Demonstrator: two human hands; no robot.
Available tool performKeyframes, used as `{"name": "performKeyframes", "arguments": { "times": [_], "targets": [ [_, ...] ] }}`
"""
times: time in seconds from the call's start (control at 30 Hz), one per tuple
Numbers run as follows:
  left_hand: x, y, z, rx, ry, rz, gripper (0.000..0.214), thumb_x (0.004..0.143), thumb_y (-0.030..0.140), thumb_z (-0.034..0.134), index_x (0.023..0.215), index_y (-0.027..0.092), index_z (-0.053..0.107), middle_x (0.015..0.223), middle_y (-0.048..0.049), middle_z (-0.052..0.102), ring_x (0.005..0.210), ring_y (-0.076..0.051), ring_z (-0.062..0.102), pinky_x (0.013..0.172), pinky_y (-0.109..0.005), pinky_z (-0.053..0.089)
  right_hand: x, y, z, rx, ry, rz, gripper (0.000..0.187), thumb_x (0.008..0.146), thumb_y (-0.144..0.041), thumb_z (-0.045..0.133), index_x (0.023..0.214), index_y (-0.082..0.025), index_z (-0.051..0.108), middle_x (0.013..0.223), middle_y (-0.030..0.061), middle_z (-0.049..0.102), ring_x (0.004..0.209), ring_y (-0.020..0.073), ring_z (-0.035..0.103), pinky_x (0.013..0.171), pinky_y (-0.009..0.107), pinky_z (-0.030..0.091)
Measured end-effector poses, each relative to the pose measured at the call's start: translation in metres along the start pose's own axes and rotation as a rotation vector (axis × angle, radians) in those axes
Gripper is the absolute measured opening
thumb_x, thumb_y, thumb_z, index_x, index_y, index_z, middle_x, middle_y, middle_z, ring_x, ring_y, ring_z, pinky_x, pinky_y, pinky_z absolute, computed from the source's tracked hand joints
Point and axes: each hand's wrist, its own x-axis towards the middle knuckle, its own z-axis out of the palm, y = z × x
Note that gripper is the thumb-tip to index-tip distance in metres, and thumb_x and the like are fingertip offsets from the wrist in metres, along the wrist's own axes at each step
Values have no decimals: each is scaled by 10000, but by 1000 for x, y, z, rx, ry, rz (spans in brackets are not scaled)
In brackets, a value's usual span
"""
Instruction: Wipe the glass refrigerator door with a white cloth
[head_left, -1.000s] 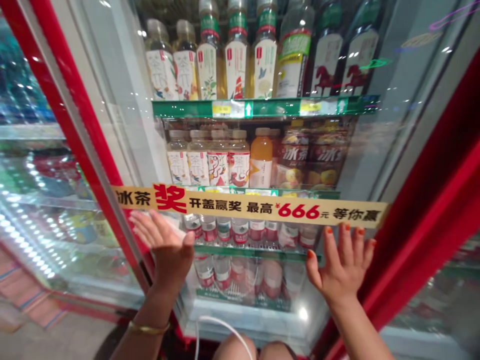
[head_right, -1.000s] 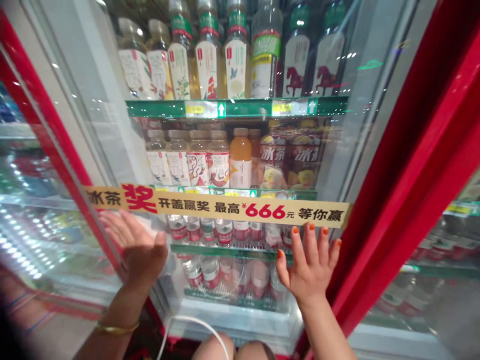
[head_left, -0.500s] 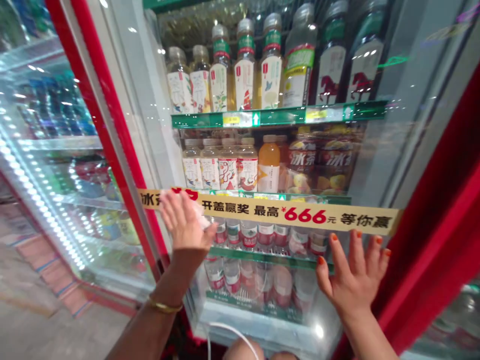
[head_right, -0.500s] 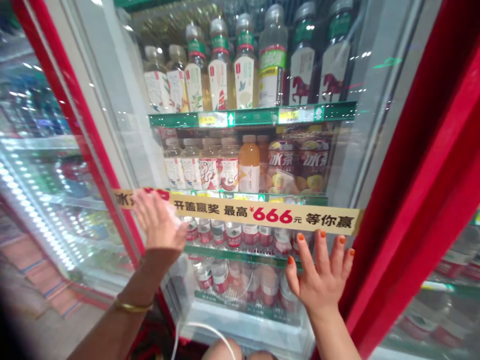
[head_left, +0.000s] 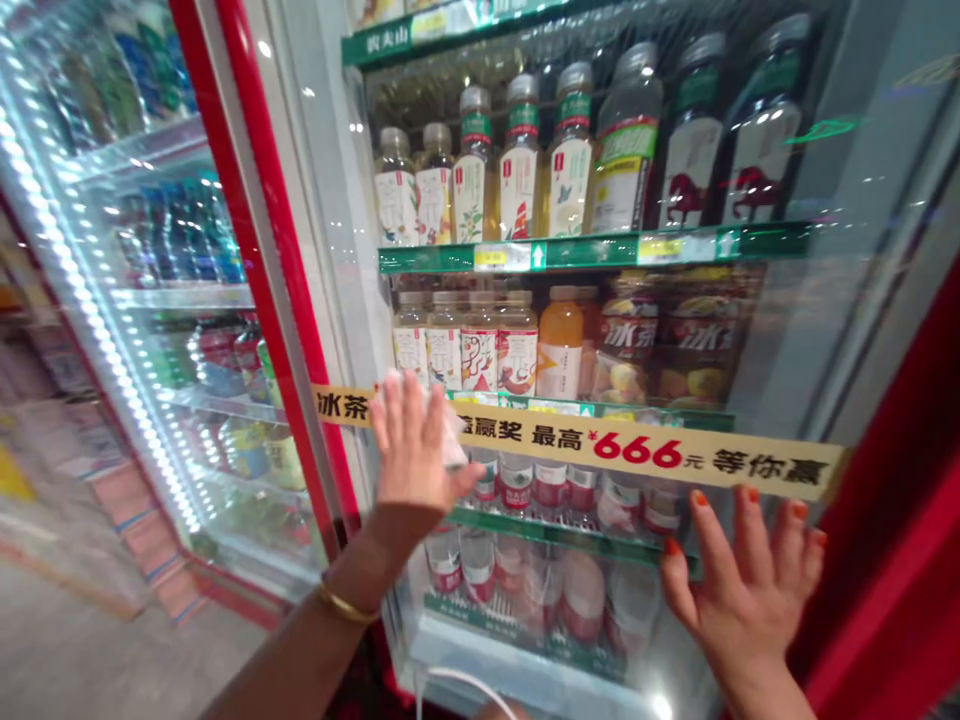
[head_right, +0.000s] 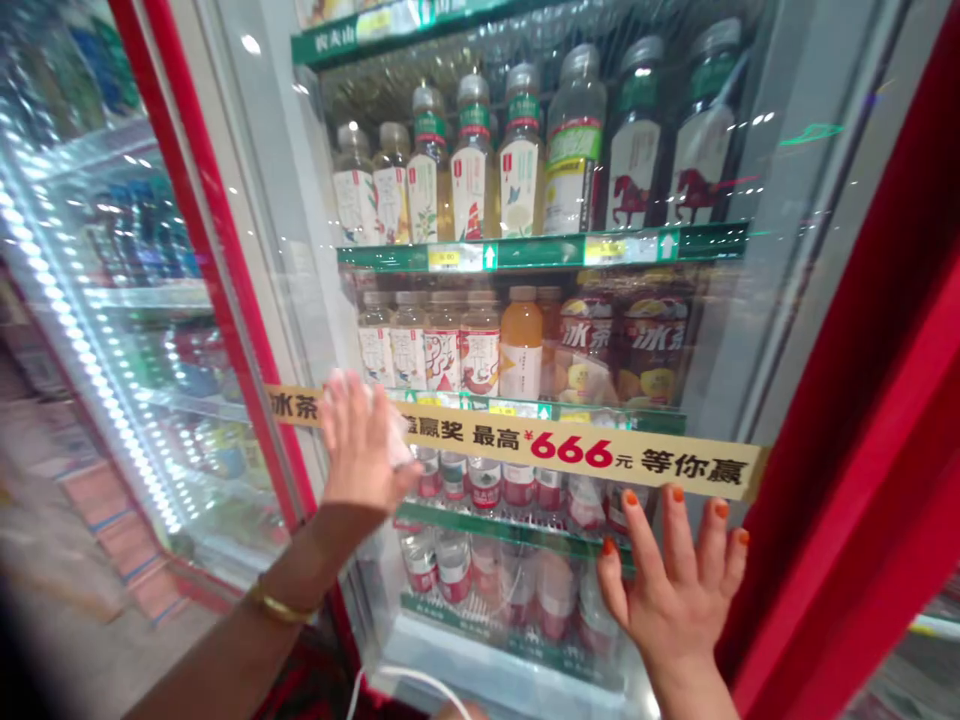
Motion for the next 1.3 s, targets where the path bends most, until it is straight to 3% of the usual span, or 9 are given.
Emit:
{"name": "performKeyframes", "arguments": {
  "times": [0.1, 0.17, 0.3, 0.4, 0.53, 1.0, 1.1, 1.2, 1.3],
  "targets": [
    [-51, 28, 23, 8, -107, 284, 1080, 797, 991, 630, 1639, 318, 569, 1729, -155, 528, 1724, -445, 276, 1423, -685, 57, 2, -1, 0, -3, 5, -17, 784, 1015, -409, 625, 1758, -369, 378, 1855, 19, 318, 1726, 430, 259, 1386, 722, 244],
    [-73, 18, 26, 26, -138, 253, 1006, 808, 967, 651, 1577, 318, 642, 1643, -165, 619, 1674, -472, 374, 1406, -728, 117, 2, -1, 0, -16, 6, -18, 798, 1009, -400, 625, 1762, -377, 363, 1857, 20, 313, 1723, 436, 263, 1378, 733, 255],
    [-45, -33, 4, 27, -1, -95, 1050, 1015, 841, 402, 1775, 127, 289, 1847, -279, 228, 1756, -484, 106, 1379, -793, 113, 1, 0, 0, -37, 3, -15, 812, 998, -375, 637, 1763, -375, 364, 1862, 24, 303, 1721, 437, 272, 1381, 722, 263],
    [-9, -50, -11, 17, 0, -231, 1104, 1040, 837, 241, 1789, 55, 26, 1872, -295, -47, 1761, -453, -103, 1388, -766, -4, 1, -1, -1, -47, 4, -10, 825, 985, -368, 651, 1760, -378, 370, 1857, 33, 317, 1712, 455, 286, 1369, 741, 275],
    [-2, -49, -9, 35, -5, -256, 1169, 996, 903, 143, 1783, 53, -18, 1866, -305, -79, 1756, -447, -139, 1395, -734, -32, 4, -3, -2, -39, 4, -30, 807, 1001, -383, 629, 1764, -364, 366, 1858, 22, 309, 1718, 434, 280, 1384, 715, 263],
    [-4, -55, -9, -13, -33, -290, 1145, 999, 902, 202, 1793, 124, -77, 1872, -268, -132, 1751, -466, -145, 1377, -761, -53, 7, -6, -3, -44, 6, -33, 841, 990, -341, 639, 1774, -364, 335, 1868, 0, 281, 1732, 401, 257, 1402, 674, 260],
    [-7, -29, 5, -34, 24, -273, 1155, 991, 901, 296, 1791, 185, -128, 1877, -219, -178, 1742, -489, -162, 1362, -806, -44, 8, -5, -3, -47, -2, -42, 859, 981, -316, 643, 1779, -355, 325, 1868, 18, 279, 1732, 408, 255, 1393, 672, 284],
    [-15, 40, 18, -47, 113, -49, 1130, 990, 903, 318, 1808, 217, -50, 1899, -150, -122, 1763, -435, -125, 1399, -749, -42, 7, -3, -4, -57, -6, -56, 866, 980, -308, 659, 1779, -345, 326, 1868, 32, 279, 1733, 406, 254, 1390, 663, 291],
    [-25, 104, 25, -27, 106, 222, 1128, 965, 929, 370, 1814, 221, 147, 1906, -112, 86, 1782, -371, -42, 1442, -629, -49, 7, -1, -4, -41, 0, -51, 862, 981, -291, 671, 1773, -355, 338, 1865, 24, 291, 1732, 393, 264, 1397, 651, 276]
  ]
}}
